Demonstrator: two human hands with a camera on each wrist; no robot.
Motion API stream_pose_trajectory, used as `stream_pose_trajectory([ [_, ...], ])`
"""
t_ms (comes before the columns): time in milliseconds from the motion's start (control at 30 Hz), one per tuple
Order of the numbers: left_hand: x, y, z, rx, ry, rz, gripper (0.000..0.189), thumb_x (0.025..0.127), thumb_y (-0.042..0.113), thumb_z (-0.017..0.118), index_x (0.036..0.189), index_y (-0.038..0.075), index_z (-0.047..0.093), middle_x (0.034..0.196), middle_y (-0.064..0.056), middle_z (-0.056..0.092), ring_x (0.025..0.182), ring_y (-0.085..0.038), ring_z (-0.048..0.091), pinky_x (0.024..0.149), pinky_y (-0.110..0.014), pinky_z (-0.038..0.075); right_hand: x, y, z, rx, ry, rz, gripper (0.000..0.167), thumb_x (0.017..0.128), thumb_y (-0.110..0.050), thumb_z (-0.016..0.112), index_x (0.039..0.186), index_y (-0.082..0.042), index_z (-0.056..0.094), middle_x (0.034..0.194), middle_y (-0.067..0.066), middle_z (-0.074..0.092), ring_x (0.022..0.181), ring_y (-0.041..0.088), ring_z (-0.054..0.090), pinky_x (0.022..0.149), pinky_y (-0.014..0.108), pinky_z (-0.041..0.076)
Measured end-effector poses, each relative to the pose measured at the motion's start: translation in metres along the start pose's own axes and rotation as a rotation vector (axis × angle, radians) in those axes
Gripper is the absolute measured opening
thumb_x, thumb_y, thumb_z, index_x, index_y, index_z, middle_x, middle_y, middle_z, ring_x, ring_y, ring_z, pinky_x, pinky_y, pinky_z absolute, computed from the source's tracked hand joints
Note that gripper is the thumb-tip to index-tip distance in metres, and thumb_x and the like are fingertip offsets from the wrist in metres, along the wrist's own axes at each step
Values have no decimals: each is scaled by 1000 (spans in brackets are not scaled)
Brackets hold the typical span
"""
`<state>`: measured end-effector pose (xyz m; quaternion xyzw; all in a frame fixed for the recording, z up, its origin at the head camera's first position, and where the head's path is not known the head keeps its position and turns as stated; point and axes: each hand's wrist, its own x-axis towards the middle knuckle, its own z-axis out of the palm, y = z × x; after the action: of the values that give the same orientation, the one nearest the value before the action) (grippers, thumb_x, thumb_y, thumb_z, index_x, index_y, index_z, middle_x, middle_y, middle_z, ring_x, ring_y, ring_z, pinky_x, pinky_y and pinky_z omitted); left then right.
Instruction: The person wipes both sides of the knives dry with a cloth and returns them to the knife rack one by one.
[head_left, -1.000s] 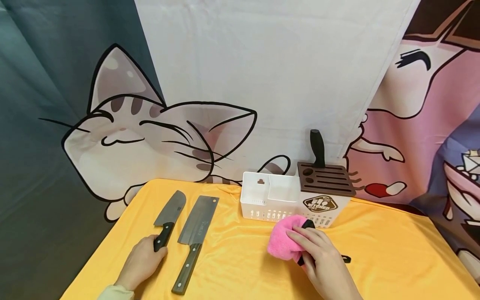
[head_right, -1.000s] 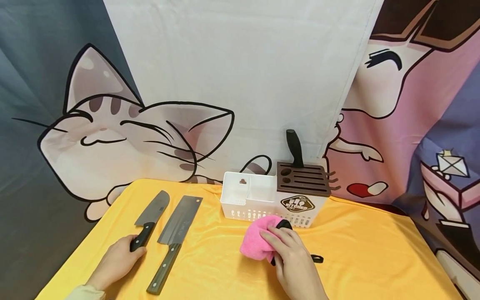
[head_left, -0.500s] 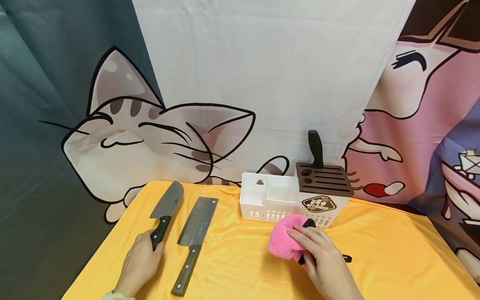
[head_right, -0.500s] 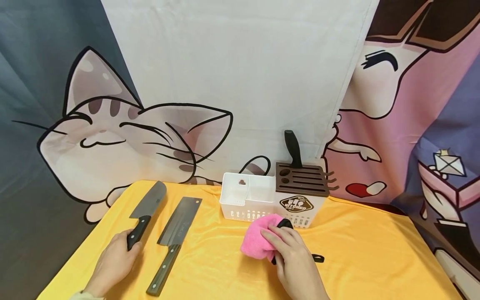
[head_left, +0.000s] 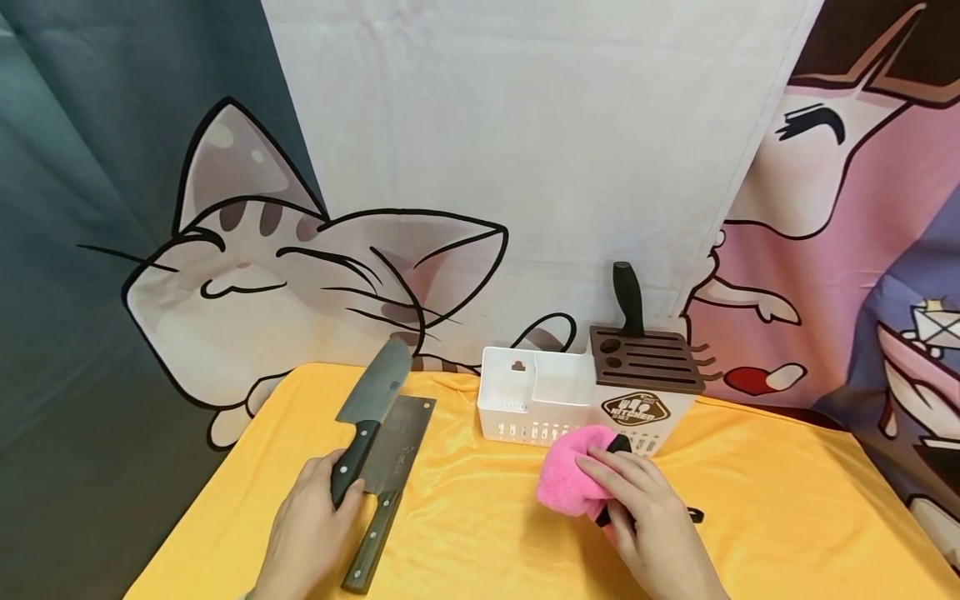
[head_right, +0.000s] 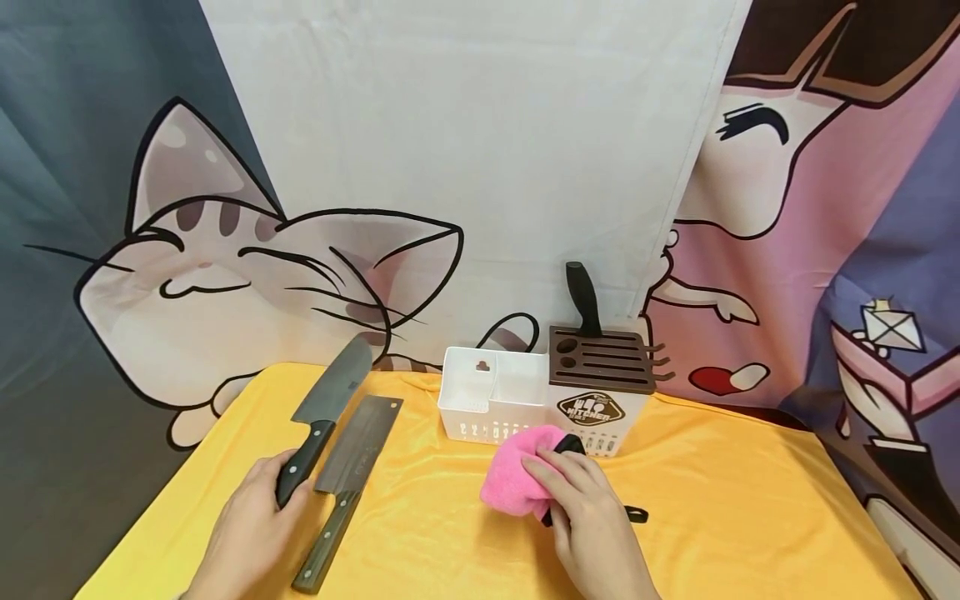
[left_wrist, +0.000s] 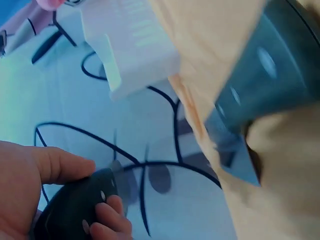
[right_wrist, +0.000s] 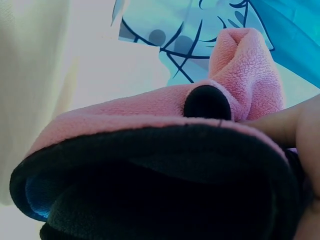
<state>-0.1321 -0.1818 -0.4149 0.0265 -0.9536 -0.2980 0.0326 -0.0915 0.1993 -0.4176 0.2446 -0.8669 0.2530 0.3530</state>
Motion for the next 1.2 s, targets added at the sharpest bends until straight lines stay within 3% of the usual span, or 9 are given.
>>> stream_pose_trajectory([
  [133,-9,16,5,-5,19,67,56,99,40,63,139,0,55,115,-12,59,82,-18,57,66,-35,45,1,-1,-2,18,-4,4,48,83,6,61,123,-16,72,125,6,67,113,25,56,112,18,28],
  [200,-15,24,10,-5,66,116,55,98,42,64,137,2,58,114,-9,61,84,-17,59,68,-36,47,1,-1,-3,29,-10,6,34,96,-8,54,124,-16,72,127,6,66,115,24,55,112,18,28],
  [267,-20,30,15,-13,132,175,52,96,40,69,133,4,63,113,-6,63,86,-17,62,71,-38,49,1,-2,-3,44,-9,-4,35,105,-22,43,126,-15,71,128,5,66,117,23,54,112,19,28],
  [333,-25,34,21,-20,204,243,46,92,37,74,127,7,67,109,-1,64,87,-17,64,73,-39,51,3,-4,-4,57,11,-39,39,106,-26,39,126,-14,71,128,6,66,116,23,54,112,20,29],
  [467,-32,39,33,-36,325,373,37,83,29,84,115,12,74,102,6,66,82,-13,66,68,-36,52,7,-7,-4,91,71,-136,36,106,-24,44,124,-8,71,127,10,66,115,25,54,111,24,31],
  [667,-38,40,49,-55,431,550,37,68,19,93,102,15,77,91,10,65,65,2,53,53,-16,39,17,-15,-6,171,140,-312,35,107,-21,46,118,0,72,123,16,67,112,30,57,110,28,34],
  [867,-41,40,59,-81,458,665,46,58,15,96,100,16,77,91,11,67,66,3,55,55,-13,42,25,-26,-10,208,140,-417,33,105,-9,42,115,2,71,121,17,68,110,32,57,110,28,35],
  [1033,-43,40,64,-102,440,753,49,53,14,95,98,19,77,90,13,67,66,3,56,56,-14,44,21,-37,-13,197,80,-376,35,106,-10,40,117,-1,72,125,16,67,113,31,57,111,24,34],
  [1200,-45,45,69,-104,406,808,44,58,22,96,97,23,76,86,15,64,65,4,53,56,-12,44,15,-41,-13,169,10,-348,39,108,-13,35,121,-6,71,127,11,66,116,29,55,113,23,31],
])
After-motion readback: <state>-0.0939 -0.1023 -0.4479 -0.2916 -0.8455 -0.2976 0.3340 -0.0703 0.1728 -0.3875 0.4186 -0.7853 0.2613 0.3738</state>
